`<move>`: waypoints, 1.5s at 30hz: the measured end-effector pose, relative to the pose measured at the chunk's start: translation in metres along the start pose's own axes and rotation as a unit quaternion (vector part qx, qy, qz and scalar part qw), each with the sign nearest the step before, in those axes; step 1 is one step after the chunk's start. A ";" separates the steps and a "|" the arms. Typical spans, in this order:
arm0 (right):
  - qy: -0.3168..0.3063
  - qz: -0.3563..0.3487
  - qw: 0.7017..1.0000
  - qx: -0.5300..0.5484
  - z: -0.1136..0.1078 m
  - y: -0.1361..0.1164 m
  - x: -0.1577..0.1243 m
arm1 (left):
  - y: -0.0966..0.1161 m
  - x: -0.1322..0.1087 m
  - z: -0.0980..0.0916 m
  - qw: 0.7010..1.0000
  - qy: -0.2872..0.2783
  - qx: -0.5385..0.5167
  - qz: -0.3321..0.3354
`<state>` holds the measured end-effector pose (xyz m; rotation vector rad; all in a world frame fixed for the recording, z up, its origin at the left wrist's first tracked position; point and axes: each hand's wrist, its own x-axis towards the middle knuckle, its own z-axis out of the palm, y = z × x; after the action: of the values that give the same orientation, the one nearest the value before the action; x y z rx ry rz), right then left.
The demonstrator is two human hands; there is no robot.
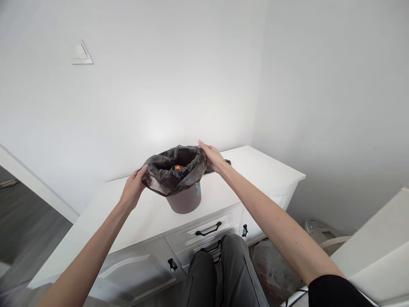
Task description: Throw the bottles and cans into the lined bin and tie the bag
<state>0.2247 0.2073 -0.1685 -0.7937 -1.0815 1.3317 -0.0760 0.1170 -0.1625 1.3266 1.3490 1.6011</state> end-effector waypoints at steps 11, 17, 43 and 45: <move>0.093 -0.098 0.990 0.044 -0.002 -0.044 -0.021 | 0.037 0.006 -0.009 0.986 0.132 -0.051 0.083; 0.111 -0.124 0.982 0.092 -0.019 -0.050 -0.038 | 0.046 -0.002 -0.012 0.979 0.167 -0.063 0.098; 0.078 -0.134 0.984 0.092 -0.062 -0.046 -0.060 | 0.082 -0.024 -0.020 0.959 0.167 -0.080 0.213; 0.053 -0.123 0.985 0.106 -0.064 -0.044 -0.061 | 0.083 -0.025 -0.020 0.959 0.169 -0.092 0.210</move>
<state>0.3047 0.1504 -0.1581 -0.5475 -0.9034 1.1587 -0.0782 0.0665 -0.0890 1.3255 1.1119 2.2691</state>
